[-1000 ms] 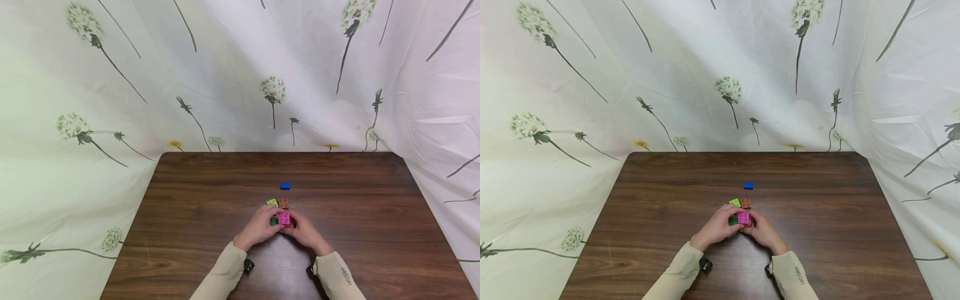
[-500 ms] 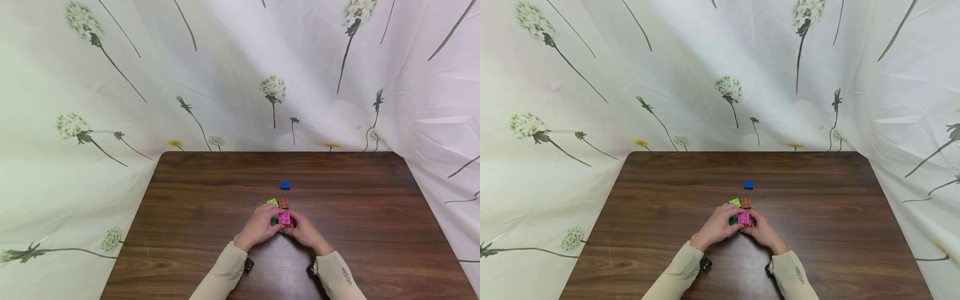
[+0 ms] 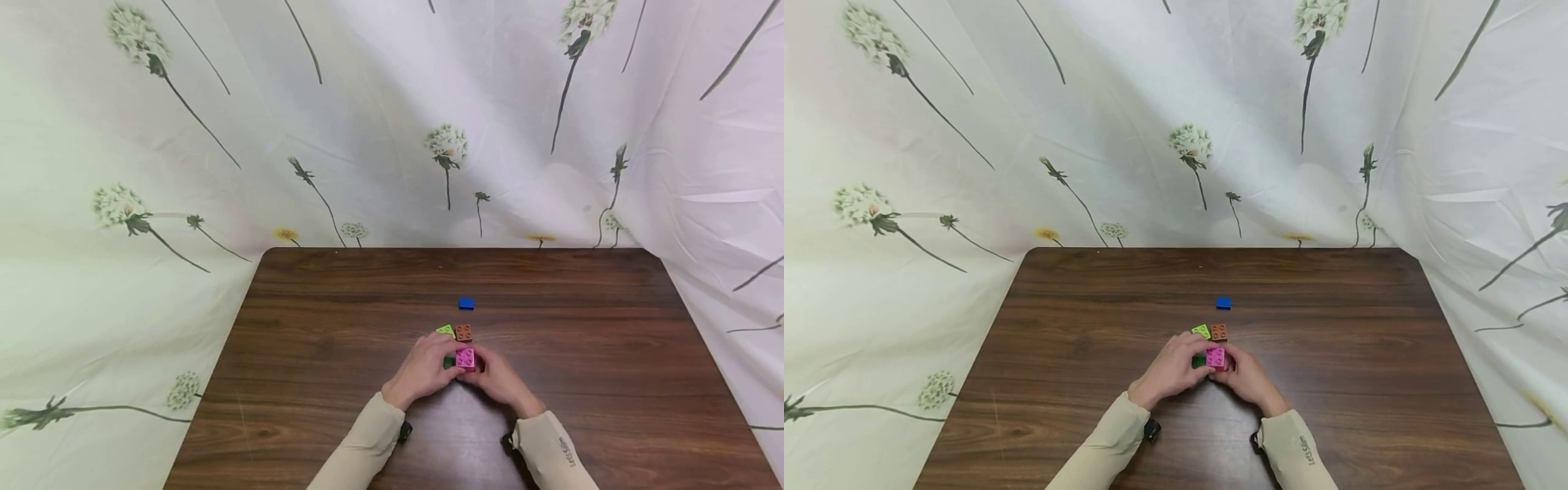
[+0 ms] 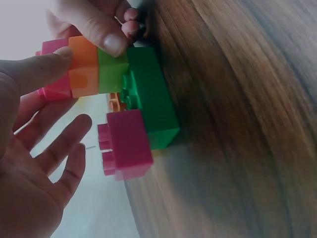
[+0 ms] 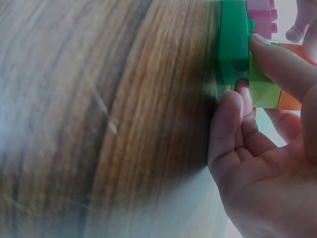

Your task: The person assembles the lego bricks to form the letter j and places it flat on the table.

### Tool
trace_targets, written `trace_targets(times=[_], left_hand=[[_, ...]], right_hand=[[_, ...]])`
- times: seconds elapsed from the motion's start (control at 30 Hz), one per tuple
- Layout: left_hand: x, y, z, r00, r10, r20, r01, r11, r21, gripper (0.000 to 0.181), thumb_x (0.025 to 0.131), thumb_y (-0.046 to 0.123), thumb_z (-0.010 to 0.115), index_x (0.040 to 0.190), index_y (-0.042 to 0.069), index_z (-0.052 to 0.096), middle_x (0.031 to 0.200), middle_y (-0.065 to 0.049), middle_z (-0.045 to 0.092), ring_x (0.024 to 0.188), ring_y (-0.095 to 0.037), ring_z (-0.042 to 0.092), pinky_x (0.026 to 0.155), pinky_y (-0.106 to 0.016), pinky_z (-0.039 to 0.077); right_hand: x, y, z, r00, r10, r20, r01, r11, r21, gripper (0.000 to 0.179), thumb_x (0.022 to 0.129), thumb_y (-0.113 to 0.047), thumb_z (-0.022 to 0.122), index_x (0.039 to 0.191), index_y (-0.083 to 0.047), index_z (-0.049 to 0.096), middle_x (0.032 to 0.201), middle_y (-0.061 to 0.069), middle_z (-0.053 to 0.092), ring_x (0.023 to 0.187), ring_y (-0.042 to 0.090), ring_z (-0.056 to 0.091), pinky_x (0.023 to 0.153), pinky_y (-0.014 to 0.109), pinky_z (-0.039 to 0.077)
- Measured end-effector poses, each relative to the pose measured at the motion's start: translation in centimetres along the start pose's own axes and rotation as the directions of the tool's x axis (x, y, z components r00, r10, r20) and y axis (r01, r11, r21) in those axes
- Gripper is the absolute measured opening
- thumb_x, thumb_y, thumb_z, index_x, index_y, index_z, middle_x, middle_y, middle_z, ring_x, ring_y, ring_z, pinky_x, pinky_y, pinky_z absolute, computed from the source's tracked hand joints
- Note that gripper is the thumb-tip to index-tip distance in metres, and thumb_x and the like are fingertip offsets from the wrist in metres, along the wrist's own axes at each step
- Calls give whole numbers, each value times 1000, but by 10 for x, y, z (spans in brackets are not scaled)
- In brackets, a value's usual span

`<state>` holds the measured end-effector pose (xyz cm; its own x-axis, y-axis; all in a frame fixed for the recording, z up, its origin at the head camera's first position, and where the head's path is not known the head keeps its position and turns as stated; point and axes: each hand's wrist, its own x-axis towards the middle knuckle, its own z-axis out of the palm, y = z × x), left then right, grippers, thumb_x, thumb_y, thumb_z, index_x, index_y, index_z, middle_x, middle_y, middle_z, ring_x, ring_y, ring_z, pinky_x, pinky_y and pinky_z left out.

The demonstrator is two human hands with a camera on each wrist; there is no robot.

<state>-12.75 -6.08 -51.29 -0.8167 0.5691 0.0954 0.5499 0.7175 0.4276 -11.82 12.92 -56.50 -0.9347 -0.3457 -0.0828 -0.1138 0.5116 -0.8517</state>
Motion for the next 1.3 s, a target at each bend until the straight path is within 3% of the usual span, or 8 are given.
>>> trace_targets(times=[0.2, 0.6, 0.87, 1.03, 1.3], left_hand=[[0, -2, 0, 1000, 18, -5, -18, 1000, 8, 38, 84, 30, 74, 120, 21, 67, 111, 6, 67, 110, -12, 59, 92, -35, 47], [3, -1, -2, 1000, 0, 27, 0, 1000, 2, 38, 84, 31, 74, 120, 21, 67, 111, 7, 68, 105, -9, 62, 89, -34, 47], [3, -2, -2, 999, 3, 38, -2, 999, -39, 37, 84, 29, 74, 119, 20, 67, 107, 7, 69, 99, -8, 63, 89, -34, 47], [2, -3, 0, 1000, 2, 20, -1, 998, -58, 38, 84, 29, 74, 120, 20, 66, 109, 6, 68, 102, -9, 62, 93, -35, 46], [-4, -5, 6, 999, -34, 10, 35, 993, -115, 42, 86, 30, 72, 126, 21, 63, 119, 4, 65, 116, -15, 55, 98, -41, 38]], right_hand=[[0, -1, 0, 1000, 1, -2, -1, 1000, -2, 49, 82, -22, 77, 126, -13, 60, 112, 5, 67, 95, 13, 57, 84, 30, 46], [0, 2, 0, 1000, 9, -1, -9, 1000, 11, 47, 81, -18, 77, 124, -13, 60, 84, -3, 58, 73, 8, 50, 65, 22, 41], [-1, 1, 0, 1000, 10, 1, -10, 1000, 14, 47, 81, -18, 76, 124, -13, 60, 93, 0, 64, 79, 9, 52, 70, 23, 43], [-1, 0, 0, 1000, 18, 3, -18, 1000, 6, 48, 81, -20, 76, 126, -13, 60, 106, 4, 66, 87, 12, 54, 77, 25, 44], [-1, 0, -1, 1000, 19, 4, -19, 1000, 5, 47, 82, -19, 76, 126, -13, 59, 99, 2, 63, 83, 13, 51, 72, 25, 43]])
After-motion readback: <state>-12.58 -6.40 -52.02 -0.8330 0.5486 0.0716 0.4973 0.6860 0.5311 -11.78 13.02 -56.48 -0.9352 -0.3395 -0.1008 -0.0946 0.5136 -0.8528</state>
